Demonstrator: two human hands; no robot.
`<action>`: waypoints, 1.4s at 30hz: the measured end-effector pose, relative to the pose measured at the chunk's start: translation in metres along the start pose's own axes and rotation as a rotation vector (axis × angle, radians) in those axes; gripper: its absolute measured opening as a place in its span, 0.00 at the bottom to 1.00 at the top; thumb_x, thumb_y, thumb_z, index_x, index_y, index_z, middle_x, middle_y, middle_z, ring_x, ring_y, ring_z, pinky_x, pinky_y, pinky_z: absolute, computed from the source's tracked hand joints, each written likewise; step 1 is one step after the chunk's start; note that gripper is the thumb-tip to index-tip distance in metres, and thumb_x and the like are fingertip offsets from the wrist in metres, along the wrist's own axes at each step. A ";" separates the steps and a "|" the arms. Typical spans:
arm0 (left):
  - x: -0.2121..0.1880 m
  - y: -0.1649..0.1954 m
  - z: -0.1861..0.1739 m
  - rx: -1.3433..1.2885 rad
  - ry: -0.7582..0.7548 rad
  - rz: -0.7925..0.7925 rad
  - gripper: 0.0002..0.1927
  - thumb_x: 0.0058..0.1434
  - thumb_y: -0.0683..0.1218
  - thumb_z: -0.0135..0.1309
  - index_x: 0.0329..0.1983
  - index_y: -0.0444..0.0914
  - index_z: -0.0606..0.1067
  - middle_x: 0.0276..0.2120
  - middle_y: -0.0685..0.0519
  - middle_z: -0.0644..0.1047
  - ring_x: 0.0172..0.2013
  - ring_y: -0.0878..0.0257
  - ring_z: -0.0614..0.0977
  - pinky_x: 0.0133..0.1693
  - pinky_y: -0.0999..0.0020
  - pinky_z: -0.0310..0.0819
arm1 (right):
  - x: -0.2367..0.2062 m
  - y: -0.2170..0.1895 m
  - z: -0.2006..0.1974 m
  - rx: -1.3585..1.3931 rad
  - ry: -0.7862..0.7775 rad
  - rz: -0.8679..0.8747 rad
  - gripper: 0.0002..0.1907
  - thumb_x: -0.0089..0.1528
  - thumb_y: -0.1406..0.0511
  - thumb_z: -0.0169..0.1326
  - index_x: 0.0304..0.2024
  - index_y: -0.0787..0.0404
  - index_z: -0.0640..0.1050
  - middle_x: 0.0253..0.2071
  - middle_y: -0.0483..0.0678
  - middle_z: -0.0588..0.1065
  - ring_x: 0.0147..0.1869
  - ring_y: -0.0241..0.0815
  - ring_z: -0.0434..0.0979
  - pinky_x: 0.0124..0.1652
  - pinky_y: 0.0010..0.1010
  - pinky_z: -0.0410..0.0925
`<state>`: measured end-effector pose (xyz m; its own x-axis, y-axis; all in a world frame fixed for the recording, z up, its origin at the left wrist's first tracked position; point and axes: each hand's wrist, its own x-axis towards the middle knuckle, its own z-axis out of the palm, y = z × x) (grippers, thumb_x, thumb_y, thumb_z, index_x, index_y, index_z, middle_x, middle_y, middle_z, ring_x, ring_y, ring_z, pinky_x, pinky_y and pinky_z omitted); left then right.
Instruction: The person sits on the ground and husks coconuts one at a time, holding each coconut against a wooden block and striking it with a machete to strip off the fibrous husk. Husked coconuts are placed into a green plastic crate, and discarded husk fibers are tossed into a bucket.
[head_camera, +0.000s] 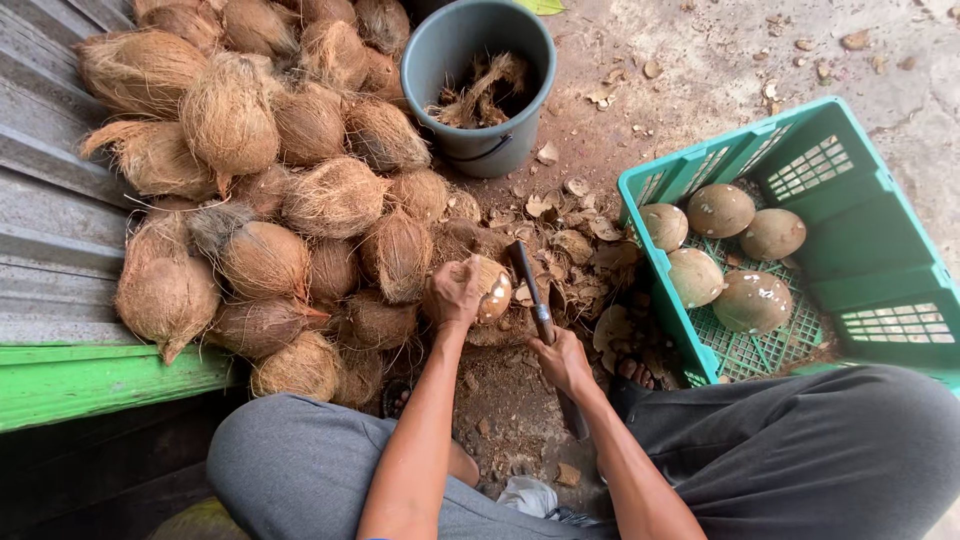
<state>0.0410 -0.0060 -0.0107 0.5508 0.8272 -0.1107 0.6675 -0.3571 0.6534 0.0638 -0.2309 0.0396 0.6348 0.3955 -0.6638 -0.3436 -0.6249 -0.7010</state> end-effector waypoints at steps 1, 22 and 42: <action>0.000 0.004 0.003 0.086 0.079 0.065 0.21 0.61 0.66 0.48 0.26 0.47 0.75 0.24 0.53 0.76 0.28 0.58 0.74 0.34 0.54 0.66 | -0.004 -0.008 -0.003 0.007 0.007 -0.002 0.15 0.67 0.55 0.54 0.31 0.58 0.72 0.17 0.40 0.67 0.17 0.34 0.64 0.18 0.33 0.62; 0.013 0.009 0.001 -0.050 -0.150 0.130 0.22 0.70 0.55 0.41 0.23 0.42 0.73 0.20 0.56 0.72 0.21 0.64 0.71 0.24 0.65 0.62 | -0.041 -0.030 -0.007 0.482 0.082 -0.426 0.20 0.68 0.59 0.57 0.24 0.62 0.71 0.16 0.42 0.67 0.17 0.32 0.64 0.19 0.31 0.63; 0.012 0.003 0.013 0.069 -0.133 0.062 0.18 0.67 0.53 0.39 0.25 0.42 0.71 0.26 0.55 0.72 0.28 0.61 0.72 0.29 0.63 0.68 | -0.047 -0.036 -0.005 0.017 0.171 -0.310 0.22 0.69 0.54 0.56 0.28 0.65 0.75 0.19 0.42 0.66 0.20 0.33 0.62 0.22 0.34 0.58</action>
<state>0.0563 -0.0029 -0.0194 0.6505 0.7394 -0.1734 0.6606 -0.4382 0.6097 0.0503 -0.2304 0.0974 0.8169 0.4455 -0.3664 -0.1266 -0.4812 -0.8674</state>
